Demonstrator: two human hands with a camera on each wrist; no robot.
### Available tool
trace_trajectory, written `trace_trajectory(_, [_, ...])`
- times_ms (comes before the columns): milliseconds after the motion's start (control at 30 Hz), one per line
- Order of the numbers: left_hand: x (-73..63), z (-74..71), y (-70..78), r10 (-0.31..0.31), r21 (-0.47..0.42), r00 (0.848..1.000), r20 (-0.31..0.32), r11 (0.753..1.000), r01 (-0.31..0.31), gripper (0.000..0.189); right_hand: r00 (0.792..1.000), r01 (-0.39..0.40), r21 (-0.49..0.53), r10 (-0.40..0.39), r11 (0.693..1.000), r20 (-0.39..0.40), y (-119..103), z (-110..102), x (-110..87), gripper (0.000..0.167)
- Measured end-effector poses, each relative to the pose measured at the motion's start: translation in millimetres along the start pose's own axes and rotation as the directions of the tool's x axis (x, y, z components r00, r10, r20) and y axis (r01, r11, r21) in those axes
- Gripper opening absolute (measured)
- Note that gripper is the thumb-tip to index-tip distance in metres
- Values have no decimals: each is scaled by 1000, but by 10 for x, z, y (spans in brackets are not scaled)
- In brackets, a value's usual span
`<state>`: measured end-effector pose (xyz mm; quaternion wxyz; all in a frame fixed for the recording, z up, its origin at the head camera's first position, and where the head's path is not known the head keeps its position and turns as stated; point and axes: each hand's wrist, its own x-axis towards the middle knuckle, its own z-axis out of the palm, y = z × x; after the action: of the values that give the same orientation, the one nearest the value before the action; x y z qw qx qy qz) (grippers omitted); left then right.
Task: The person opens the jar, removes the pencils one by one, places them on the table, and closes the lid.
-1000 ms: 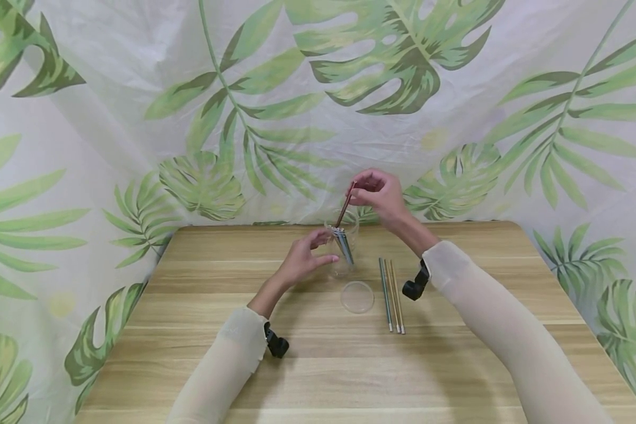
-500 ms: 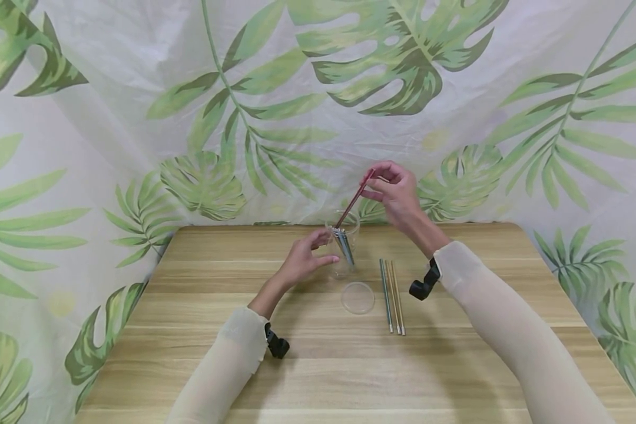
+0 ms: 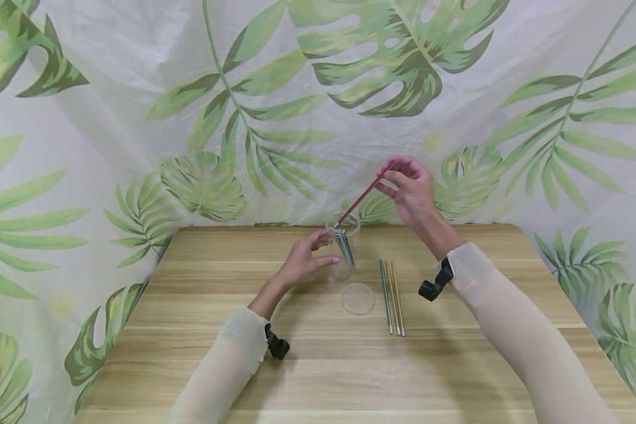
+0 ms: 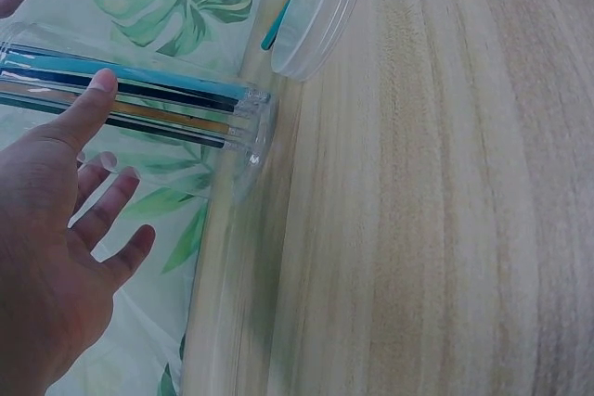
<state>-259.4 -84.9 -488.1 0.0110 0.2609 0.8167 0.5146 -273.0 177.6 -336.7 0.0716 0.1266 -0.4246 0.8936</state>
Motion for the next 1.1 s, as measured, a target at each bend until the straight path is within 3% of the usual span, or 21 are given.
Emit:
trace_trajectory(467, [-14, 4, -9, -3, 2, 1000, 1, 1000, 3, 67, 1000, 7, 132, -7, 991, 6, -246, -132, -70, 27])
trace_trajectory(833, [7, 9, -3, -12, 0, 1000, -10, 1000, 12, 65, 999, -44, 101, 42, 994, 17, -417, -267, -191, 27])
trace_trajectory(1100, [2, 8, -2, -30, 18, 1000, -6, 999, 30, 66, 997, -75, 3, 75, 997, 20, -459, -417, -311, 30])
